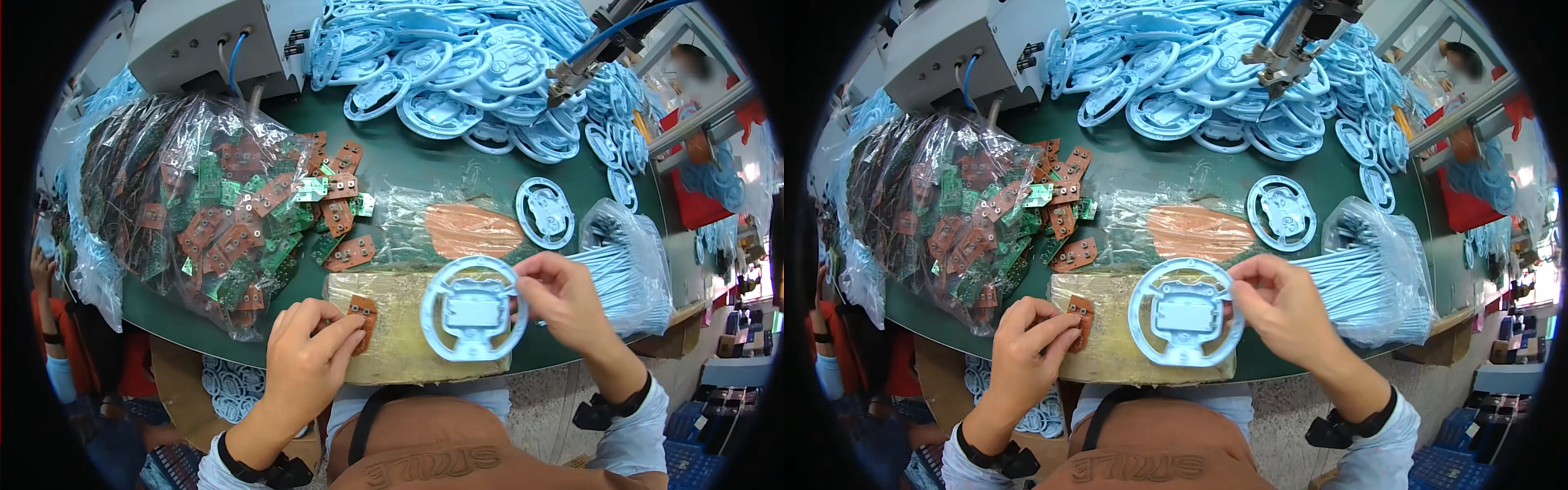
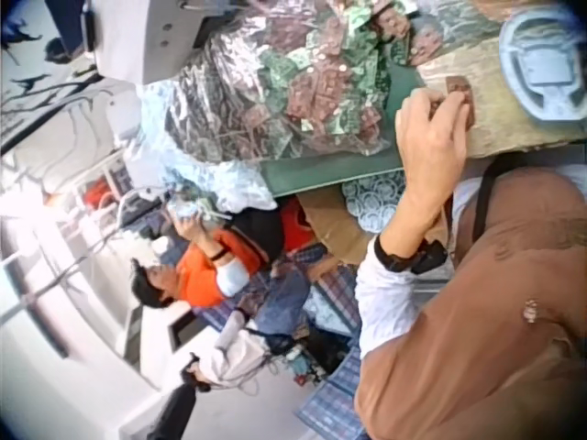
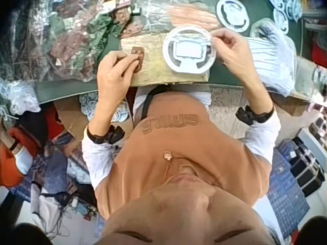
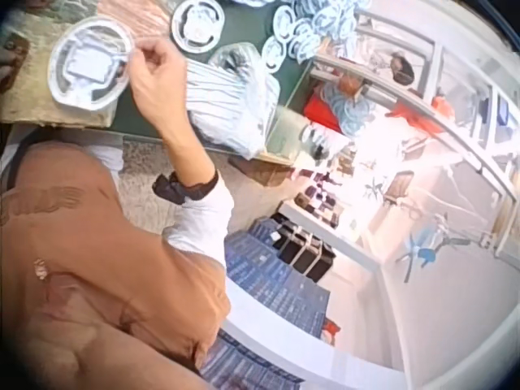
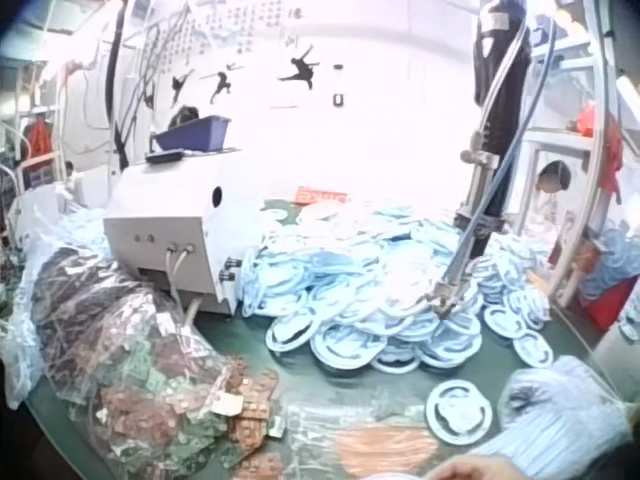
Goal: Assemble plastic toy steering wheel components by inserting circuit boards and securing them with a pneumatic machine.
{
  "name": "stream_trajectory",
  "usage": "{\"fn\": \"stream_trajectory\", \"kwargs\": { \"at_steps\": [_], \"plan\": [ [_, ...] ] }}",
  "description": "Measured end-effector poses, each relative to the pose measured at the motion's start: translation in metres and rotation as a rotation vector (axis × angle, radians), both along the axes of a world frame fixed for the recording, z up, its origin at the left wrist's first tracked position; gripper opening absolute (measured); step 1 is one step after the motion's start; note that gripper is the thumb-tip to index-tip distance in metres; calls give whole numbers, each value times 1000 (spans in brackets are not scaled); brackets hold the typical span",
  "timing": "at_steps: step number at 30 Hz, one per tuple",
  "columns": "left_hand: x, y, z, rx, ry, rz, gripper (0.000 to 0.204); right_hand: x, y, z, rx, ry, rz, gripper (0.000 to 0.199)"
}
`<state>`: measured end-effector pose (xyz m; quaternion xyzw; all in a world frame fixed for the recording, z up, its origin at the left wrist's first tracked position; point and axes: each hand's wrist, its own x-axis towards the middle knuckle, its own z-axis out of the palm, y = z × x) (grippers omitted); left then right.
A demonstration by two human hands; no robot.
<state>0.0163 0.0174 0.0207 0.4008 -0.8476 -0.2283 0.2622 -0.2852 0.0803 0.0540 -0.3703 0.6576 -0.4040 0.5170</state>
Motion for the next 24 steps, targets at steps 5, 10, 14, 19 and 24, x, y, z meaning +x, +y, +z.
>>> {"fn": "stream_trajectory", "kwargs": {
  "at_steps": [5,10,14,19,24],
  "plan": [
    [1,-3,-3,-20,1,-4,20,10,14,-5,95,-38,-21,18],
    [-2,2,0,-26,52,-18,18,20,4,-2,-74,31,66,24],
    [-3,9,17,117,173,123,17,38,4,-9,-34,8,113,34],
    [22,15,13,85,193,210,15,0,34,12,-104,366,247,22],
    [8,15,24,279,294,203,12,-82,59,16,-348,1243,270,16]
  ]
}}
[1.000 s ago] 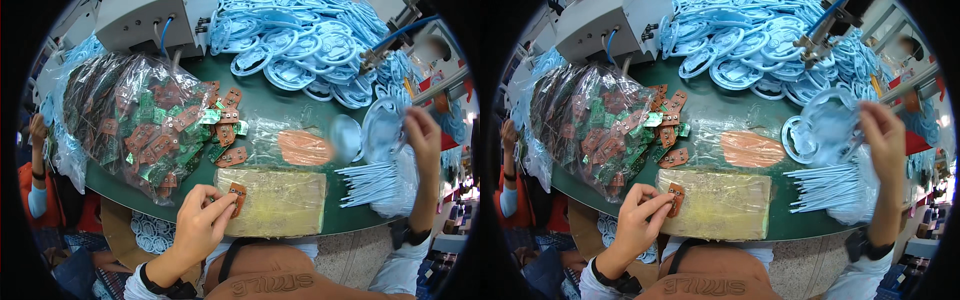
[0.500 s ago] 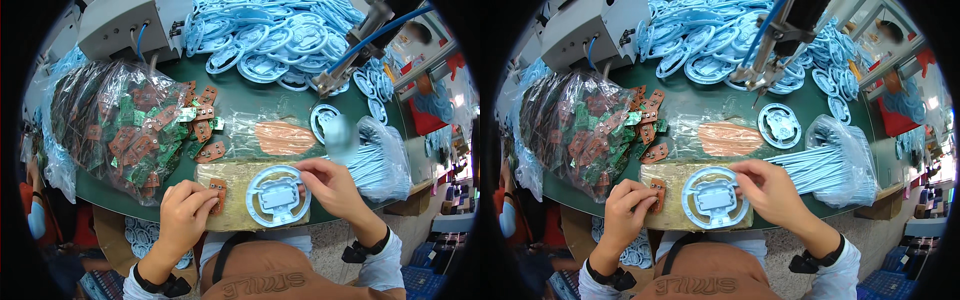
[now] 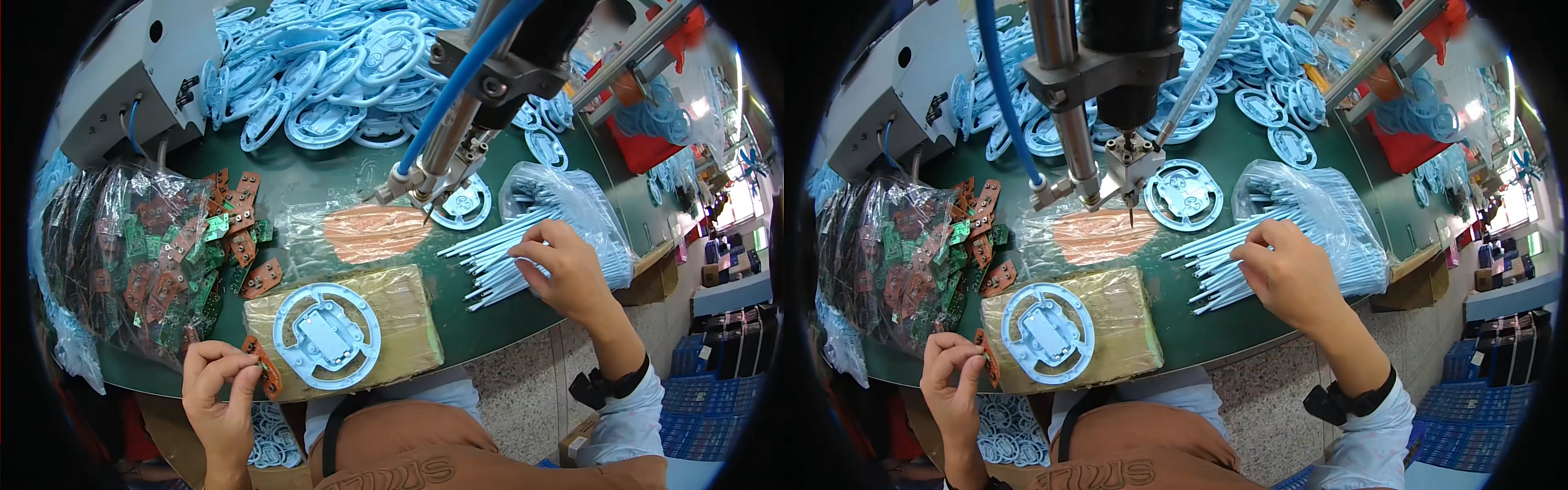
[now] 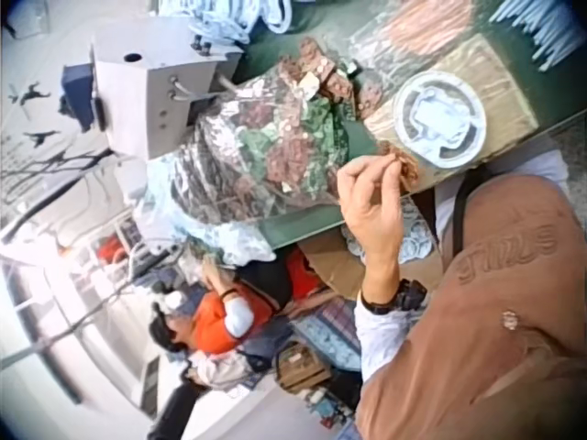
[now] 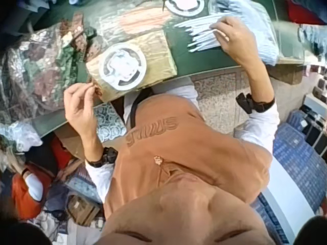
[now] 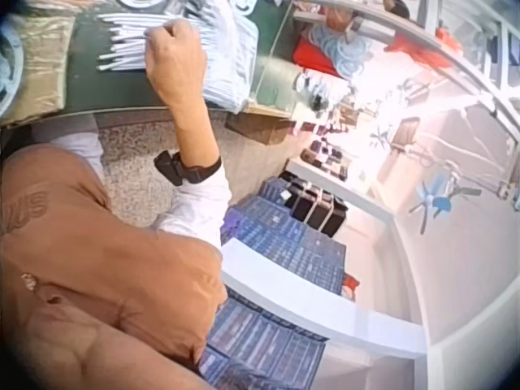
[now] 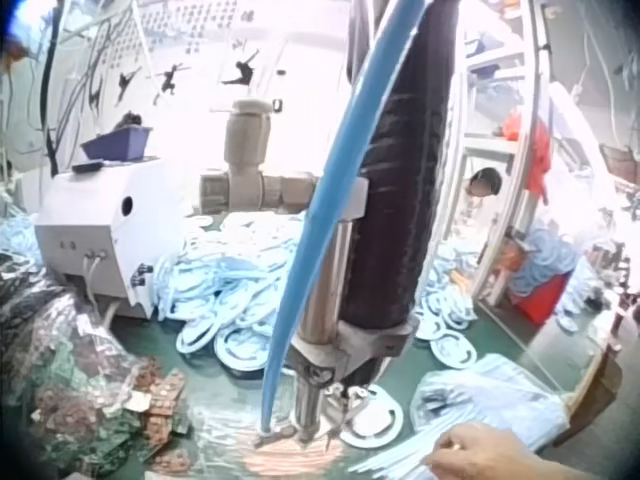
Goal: Assemble plastic toy steering wheel components by inserting circuit boards and securing them with a pneumatic machine.
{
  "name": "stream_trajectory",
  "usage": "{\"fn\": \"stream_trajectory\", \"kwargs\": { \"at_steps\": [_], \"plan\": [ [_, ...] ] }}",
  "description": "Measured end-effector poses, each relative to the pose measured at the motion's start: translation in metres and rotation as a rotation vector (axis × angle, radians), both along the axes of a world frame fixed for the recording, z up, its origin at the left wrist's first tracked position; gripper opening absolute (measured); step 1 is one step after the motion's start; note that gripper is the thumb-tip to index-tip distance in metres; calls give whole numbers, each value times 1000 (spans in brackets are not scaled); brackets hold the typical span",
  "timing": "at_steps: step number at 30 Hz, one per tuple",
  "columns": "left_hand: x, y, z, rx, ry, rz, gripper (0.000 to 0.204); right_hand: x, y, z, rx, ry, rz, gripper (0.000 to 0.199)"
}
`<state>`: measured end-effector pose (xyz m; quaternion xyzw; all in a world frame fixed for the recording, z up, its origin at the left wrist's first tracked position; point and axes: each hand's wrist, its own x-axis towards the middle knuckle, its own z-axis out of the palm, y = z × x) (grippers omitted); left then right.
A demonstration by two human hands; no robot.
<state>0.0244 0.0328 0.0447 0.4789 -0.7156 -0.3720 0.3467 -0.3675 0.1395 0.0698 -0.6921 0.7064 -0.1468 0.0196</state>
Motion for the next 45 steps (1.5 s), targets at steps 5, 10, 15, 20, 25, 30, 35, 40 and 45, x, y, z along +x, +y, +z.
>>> {"fn": "stream_trajectory", "kwargs": {
  "at_steps": [5,10,15,20,25,30,35,40,45],
  "plan": [
    [-31,5,14,-48,-28,-130,14,-22,-11,-21,-47,142,178,14],
    [-38,6,7,-235,-192,-322,20,-30,-19,-26,4,133,307,20],
    [-39,6,-2,-218,-282,-437,20,38,-22,2,-152,-95,282,17],
    [-24,-13,-9,-165,-194,-626,21,67,-37,-28,207,-397,334,11],
    [-20,-20,-9,-154,-177,-703,22,78,-44,-30,311,-612,370,9],
    [-22,-22,-12,-129,-157,-704,26,88,-49,-21,371,-561,355,10],
    [-23,-21,-12,-107,-139,-690,26,89,-47,-18,350,-561,338,11],
    [-24,-20,-10,-116,-153,-701,24,88,-48,-17,348,-526,351,11],
    [-32,-20,3,-174,-132,-599,25,89,-49,-18,335,-500,358,12]
  ]
}}
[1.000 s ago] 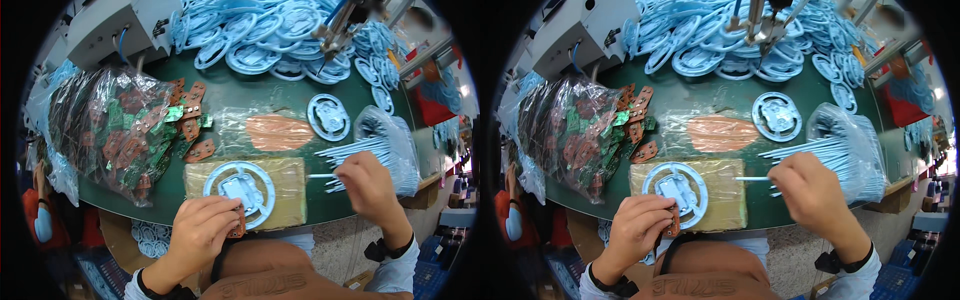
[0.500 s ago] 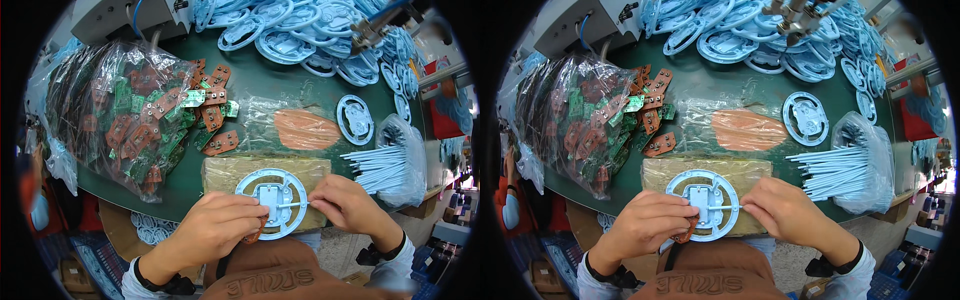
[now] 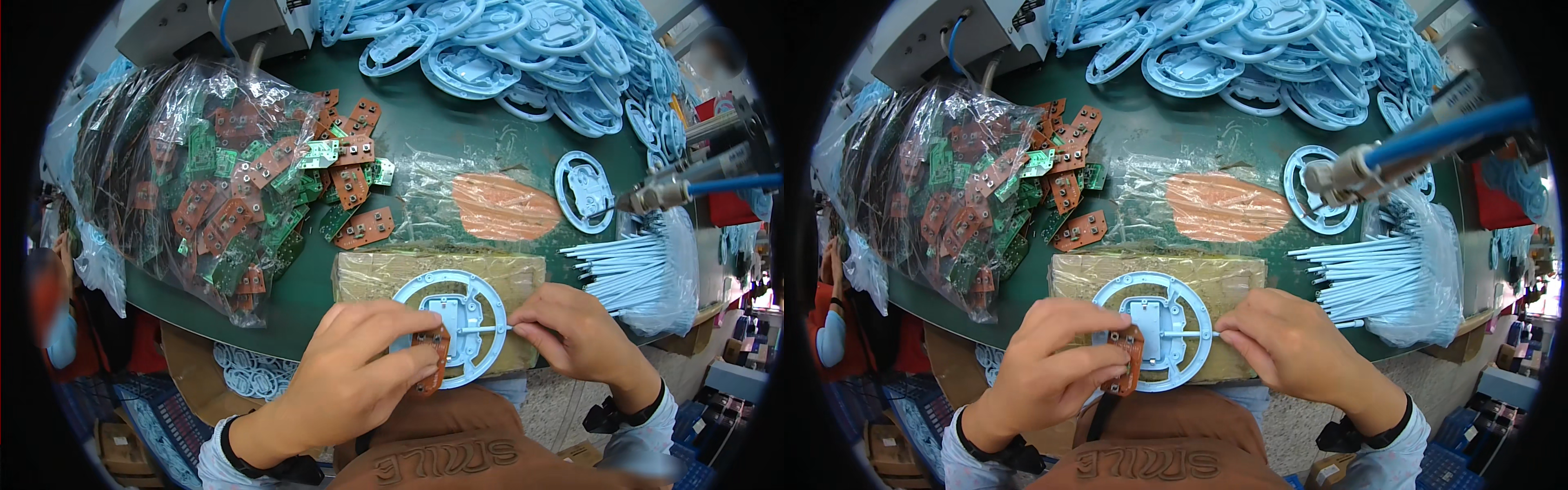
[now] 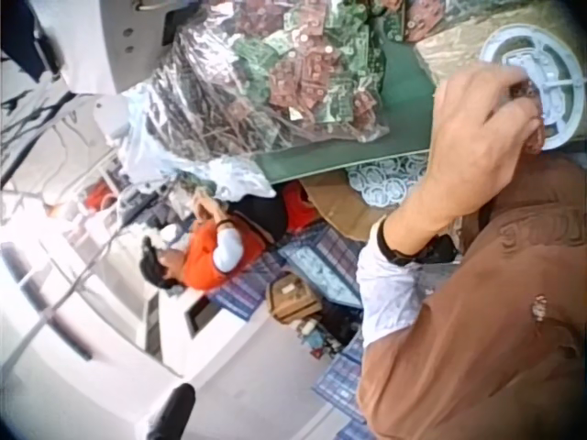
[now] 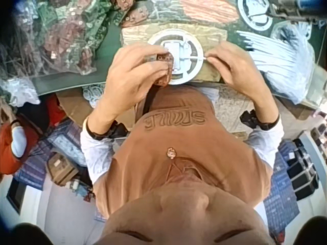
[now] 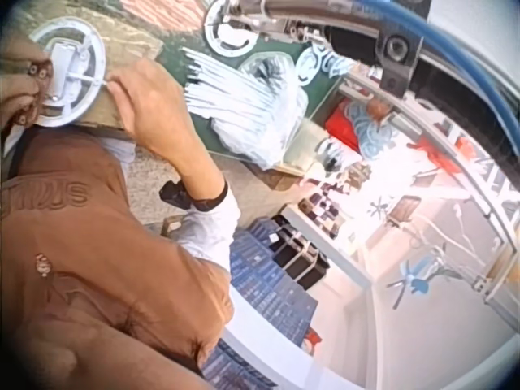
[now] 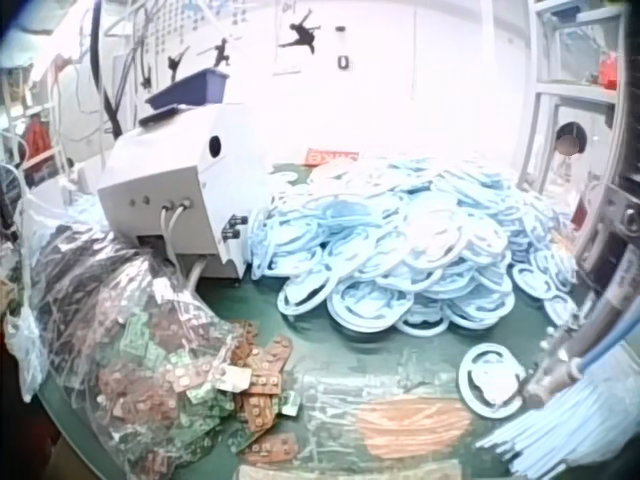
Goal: Assemble plastic toy steering wheel components by inserting circuit boards and securing them with a pneumatic machine.
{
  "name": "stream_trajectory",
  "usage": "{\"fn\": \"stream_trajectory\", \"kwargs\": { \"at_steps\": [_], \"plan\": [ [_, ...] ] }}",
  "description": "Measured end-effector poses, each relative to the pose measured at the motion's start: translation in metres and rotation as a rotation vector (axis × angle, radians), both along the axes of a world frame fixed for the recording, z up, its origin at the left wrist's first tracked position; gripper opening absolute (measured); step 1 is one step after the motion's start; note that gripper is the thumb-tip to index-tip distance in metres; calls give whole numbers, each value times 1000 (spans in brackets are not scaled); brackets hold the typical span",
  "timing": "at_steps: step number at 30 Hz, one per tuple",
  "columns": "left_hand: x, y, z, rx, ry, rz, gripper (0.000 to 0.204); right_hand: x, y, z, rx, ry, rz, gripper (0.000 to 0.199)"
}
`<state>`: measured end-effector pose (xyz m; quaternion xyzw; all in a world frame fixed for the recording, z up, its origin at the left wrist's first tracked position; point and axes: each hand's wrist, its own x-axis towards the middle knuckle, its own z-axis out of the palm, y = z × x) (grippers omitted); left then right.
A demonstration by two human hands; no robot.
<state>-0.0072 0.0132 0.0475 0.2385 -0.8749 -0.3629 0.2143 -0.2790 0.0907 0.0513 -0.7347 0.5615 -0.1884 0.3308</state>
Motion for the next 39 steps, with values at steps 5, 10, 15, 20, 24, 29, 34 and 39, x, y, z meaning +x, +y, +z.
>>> {"fn": "stream_trajectory", "kwargs": {
  "at_steps": [5,10,15,20,24,29,34,39],
  "plan": [
    [-19,4,-12,-105,71,123,24,3,1,0,22,-5,-12,11],
    [-24,3,-14,-153,12,56,23,1,2,-2,25,-24,-23,11],
    [-26,5,-12,-170,-15,72,24,0,1,-3,-3,-31,-17,11],
    [-28,4,-2,-54,-78,27,29,-1,2,-5,-27,-24,-30,11],
    [-28,14,0,-157,-158,25,40,-2,6,1,-43,59,-26,17],
    [-20,20,-7,-269,-217,6,48,-15,-28,34,-507,246,-177,35],
    [-18,19,-16,-270,-114,-32,39,-107,-144,117,-952,-240,-496,56],
    [-22,22,-18,-273,-48,-6,43,-155,-142,160,-333,-629,60,61]
  ]
}}
